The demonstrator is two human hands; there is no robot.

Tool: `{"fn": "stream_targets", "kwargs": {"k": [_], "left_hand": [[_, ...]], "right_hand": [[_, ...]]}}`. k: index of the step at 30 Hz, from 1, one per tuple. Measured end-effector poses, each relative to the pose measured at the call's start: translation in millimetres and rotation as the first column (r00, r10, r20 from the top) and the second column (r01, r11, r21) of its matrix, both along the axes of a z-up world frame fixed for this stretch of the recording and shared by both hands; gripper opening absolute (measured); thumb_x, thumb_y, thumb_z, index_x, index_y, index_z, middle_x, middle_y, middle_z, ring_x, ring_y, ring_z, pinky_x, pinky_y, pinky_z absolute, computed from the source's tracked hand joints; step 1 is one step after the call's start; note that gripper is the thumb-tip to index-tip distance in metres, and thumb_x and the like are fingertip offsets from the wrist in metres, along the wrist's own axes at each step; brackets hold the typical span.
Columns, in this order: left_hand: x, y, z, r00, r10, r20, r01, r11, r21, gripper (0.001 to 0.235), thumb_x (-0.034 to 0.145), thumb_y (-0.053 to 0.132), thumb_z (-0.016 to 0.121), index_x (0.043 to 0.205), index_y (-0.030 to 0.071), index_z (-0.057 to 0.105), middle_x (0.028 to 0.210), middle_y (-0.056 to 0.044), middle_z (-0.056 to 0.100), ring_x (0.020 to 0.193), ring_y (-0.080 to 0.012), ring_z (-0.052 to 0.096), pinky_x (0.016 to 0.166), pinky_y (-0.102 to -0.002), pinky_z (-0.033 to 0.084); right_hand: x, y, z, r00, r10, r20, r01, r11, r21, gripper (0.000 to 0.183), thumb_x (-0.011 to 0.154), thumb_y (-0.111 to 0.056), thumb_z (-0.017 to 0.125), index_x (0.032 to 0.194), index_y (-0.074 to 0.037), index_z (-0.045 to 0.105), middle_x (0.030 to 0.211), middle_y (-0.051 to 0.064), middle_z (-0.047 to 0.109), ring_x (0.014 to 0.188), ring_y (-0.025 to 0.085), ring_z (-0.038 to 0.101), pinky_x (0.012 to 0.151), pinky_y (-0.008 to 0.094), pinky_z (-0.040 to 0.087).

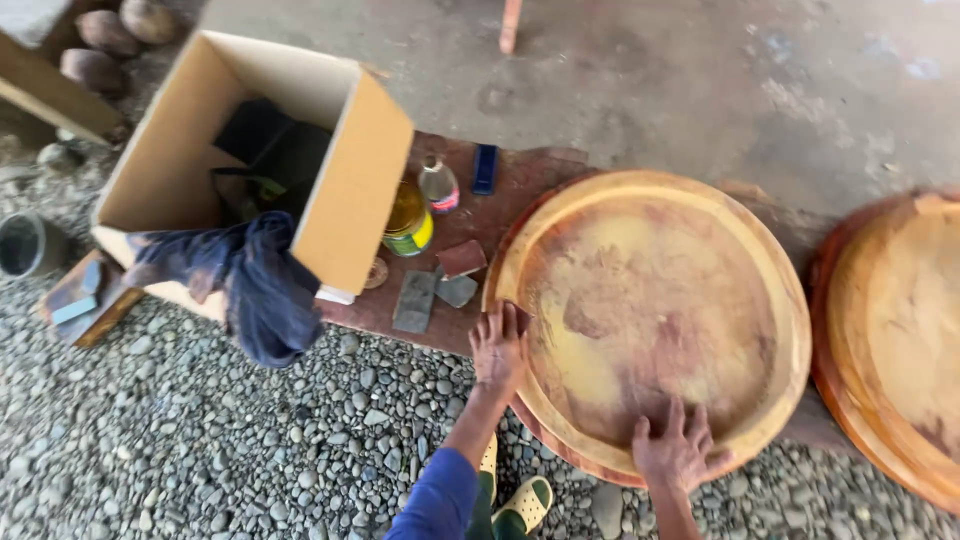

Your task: The person sands the surface of a large, round wooden bowl using a sanding block. They work methodically around the rim and the interior of the bowl, which rests on a wooden workbench.

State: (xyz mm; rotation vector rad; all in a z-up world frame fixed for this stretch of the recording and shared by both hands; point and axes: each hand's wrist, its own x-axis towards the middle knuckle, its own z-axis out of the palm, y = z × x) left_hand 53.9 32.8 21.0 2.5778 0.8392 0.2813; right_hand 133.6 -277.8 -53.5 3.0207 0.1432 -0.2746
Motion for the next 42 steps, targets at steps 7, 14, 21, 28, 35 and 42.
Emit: {"fn": "stream_targets", "kwargs": {"k": [7,14,21,28,35,42], "left_hand": [[-56.2,-45.3,-30.0,0.985,-0.173,-0.019,0.172,0.949,0.266,0.05,0.087,0.024,0.065,0.136,0.013,0.058,0.144,-0.014,0.049,0.12,-0.0384,0.052,0.093,-0.054,0.046],[30.4,33.6,-17.0,0.995,-0.015,-0.101,0.037,0.975,0.221,0.06,0.084,0.015,0.068,0.141,0.003,0.054,0.137,-0.012,0.054,0.113,-0.036,0.057,0.087,-0.055,0.049],[-47.7,-53.4,-10.1,0.988,-0.13,-0.086,0.15,0.943,0.296,0.042,0.086,0.014,0.068,0.128,0.017,0.061,0.137,-0.009,0.057,0.113,-0.0352,0.063,0.081,-0.052,0.056],[42.9,38.2,-37.2,0.981,-0.067,-0.182,0.102,0.976,0.191,0.07,0.069,0.013,0.083,0.134,0.016,0.058,0.14,-0.012,0.053,0.12,-0.0355,0.056,0.085,-0.053,0.054],[-27.3,-23.5,-43.0,0.997,-0.059,-0.043,0.068,0.964,0.257,0.057,0.082,0.014,0.082,0.134,0.013,0.059,0.142,-0.006,0.053,0.119,-0.0302,0.058,0.091,-0.05,0.053],[98.1,68.2,-41.4,0.999,-0.025,-0.038,0.033,0.976,0.214,0.067,0.079,0.013,0.079,0.141,0.006,0.055,0.142,-0.011,0.053,0.12,-0.0365,0.057,0.098,-0.056,0.048]], "right_hand": [[0.5,8.3,13.8,0.997,-0.035,-0.072,0.032,0.999,-0.041,0.084,0.082,-0.064,0.057,0.158,-0.032,0.038,0.167,0.014,0.028,0.149,0.033,0.034,0.119,0.065,-0.006],[-3.0,9.7,20.9,0.999,0.008,-0.048,-0.008,1.0,0.01,0.083,0.082,-0.06,0.057,0.158,-0.032,0.038,0.167,0.014,0.03,0.148,0.033,0.035,0.12,0.064,-0.004],[-2.6,12.1,24.2,0.999,-0.016,-0.046,0.017,1.0,0.025,0.082,0.08,-0.058,0.06,0.156,-0.032,0.041,0.166,0.013,0.032,0.148,0.033,0.037,0.121,0.064,-0.002],[-4.6,11.1,24.4,0.999,0.029,0.023,-0.031,0.997,0.071,0.08,0.08,-0.055,0.061,0.154,-0.03,0.044,0.163,0.015,0.036,0.146,0.034,0.041,0.12,0.066,0.001],[-2.9,10.4,25.3,1.0,0.007,0.012,-0.007,0.999,0.047,0.081,0.079,-0.055,0.062,0.154,-0.031,0.045,0.164,0.015,0.035,0.145,0.034,0.041,0.12,0.064,0.0],[-1.0,14.7,25.2,0.999,-0.027,-0.018,0.028,0.999,0.046,0.082,0.077,-0.055,0.062,0.153,-0.031,0.044,0.163,0.013,0.035,0.147,0.031,0.038,0.121,0.064,-0.002]]}}
